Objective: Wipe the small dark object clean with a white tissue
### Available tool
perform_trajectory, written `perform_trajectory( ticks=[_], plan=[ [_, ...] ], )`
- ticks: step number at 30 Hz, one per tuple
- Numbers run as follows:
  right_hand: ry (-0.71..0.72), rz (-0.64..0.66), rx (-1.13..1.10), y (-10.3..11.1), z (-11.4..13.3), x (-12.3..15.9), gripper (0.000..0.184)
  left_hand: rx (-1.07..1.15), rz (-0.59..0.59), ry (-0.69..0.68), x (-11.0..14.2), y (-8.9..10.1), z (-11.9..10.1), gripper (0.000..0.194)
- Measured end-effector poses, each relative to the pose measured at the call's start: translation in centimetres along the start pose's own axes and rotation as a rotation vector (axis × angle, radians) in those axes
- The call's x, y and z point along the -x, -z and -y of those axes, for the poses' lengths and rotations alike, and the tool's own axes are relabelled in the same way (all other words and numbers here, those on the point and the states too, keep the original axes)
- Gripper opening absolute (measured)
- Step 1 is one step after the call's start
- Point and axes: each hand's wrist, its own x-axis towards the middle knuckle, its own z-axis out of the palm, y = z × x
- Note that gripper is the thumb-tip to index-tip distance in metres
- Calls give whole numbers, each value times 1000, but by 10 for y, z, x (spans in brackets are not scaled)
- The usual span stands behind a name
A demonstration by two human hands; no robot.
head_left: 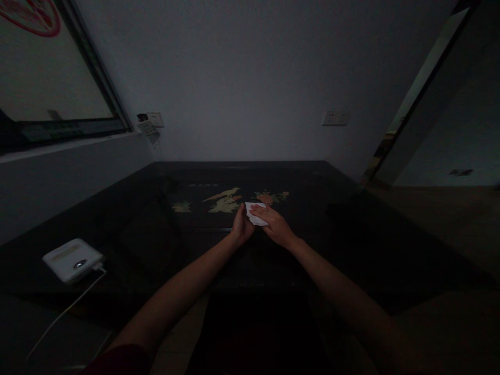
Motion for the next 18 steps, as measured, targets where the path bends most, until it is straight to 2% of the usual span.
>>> perform_trajectory(
  ticks=[5,12,18],
  plan=[
    [-74,-51,15,1,-3,1,65,24,-22,-15,-1,3,-1,32],
    [-187,-148,-15,-4,-10,1,49,-48,5,67,5,1,-3,32],
    [-188,-167,-59,-5,-12,0,49,-132,74,140,8,1,2,32]
  ],
)
